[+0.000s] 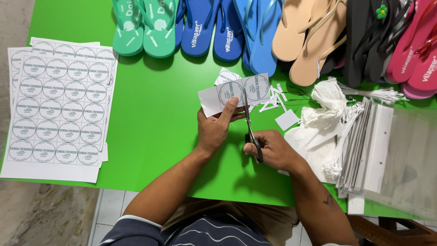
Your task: Cutting out circular labels from a printed sheet of paper using scissors on a work table.
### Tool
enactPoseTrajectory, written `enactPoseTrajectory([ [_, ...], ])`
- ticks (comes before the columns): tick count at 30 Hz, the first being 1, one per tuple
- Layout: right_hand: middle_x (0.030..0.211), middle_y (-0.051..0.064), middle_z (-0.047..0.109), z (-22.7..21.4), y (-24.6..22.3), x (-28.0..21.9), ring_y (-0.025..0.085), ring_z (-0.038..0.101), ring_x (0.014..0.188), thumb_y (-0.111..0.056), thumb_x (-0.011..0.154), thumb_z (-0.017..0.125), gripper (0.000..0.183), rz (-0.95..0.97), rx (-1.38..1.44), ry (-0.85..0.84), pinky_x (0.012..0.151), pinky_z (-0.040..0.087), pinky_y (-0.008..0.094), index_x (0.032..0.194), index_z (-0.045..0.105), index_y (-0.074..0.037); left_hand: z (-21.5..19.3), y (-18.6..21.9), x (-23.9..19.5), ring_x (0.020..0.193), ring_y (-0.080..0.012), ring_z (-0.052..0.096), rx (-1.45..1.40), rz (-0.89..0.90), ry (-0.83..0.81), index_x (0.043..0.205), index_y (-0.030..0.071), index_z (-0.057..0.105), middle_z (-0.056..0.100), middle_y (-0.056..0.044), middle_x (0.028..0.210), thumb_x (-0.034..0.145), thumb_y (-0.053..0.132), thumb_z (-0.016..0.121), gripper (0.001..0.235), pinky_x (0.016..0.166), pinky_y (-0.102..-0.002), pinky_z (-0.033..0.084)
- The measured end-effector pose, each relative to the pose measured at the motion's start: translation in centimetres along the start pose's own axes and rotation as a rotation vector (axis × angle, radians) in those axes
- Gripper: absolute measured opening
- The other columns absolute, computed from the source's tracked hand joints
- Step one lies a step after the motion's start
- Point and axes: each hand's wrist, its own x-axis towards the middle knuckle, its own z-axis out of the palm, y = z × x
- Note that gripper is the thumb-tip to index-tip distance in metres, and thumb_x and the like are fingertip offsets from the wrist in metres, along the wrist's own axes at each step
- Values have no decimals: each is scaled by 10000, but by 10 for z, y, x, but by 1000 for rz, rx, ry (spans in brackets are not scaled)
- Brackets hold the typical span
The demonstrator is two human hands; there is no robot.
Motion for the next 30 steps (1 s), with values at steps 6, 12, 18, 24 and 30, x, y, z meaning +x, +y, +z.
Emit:
enactPoseTrajectory([
  [6, 425, 89, 615, -1, -1, 0, 144, 645, 424, -339, 956, 724, 406, -2, -2, 6, 457, 487, 258, 668, 706, -54, 0, 0, 0, 838, -374, 745, 7, 6, -5, 1261, 16, 616, 736, -223, 963, 968, 62, 732, 318, 717, -549, 660],
  [12, 428, 92, 618, 0, 4, 0, 146, 655, 424, -357, 943, 741, 413, 5, 9, 15, 454, 492, 255, 668, 708, -50, 3, 4, -1, 842, -373, 746, 4, 1, 2, 1238, 4, 634, 739, -222, 962, 964, 71, 739, 301, 719, -551, 661],
  [18, 427, 93, 615, 1, -1, 0, 145, 650, 418, -377, 941, 745, 432, 4, 8, 28, 449, 491, 254, 661, 701, -51, 2, 4, -1, 842, -379, 745, 6, 7, -8, 1250, 23, 632, 738, -214, 971, 966, 76, 737, 308, 721, -562, 658],
  [24, 445, 98, 618, 3, -7, 1, 146, 641, 420, -355, 945, 744, 420, -2, 1, 36, 450, 493, 260, 671, 710, -39, 3, 5, -1, 845, -376, 743, 8, 17, -17, 1235, 0, 640, 739, -235, 965, 968, 74, 732, 292, 717, -566, 661],
  [30, 456, 113, 624, 2, 3, 2, 157, 643, 416, -350, 938, 754, 418, -8, -22, 49, 450, 494, 269, 684, 722, -21, 3, 7, -1, 845, -362, 744, 20, 18, -25, 1234, 11, 642, 742, -220, 971, 974, 84, 725, 282, 718, -558, 664],
])
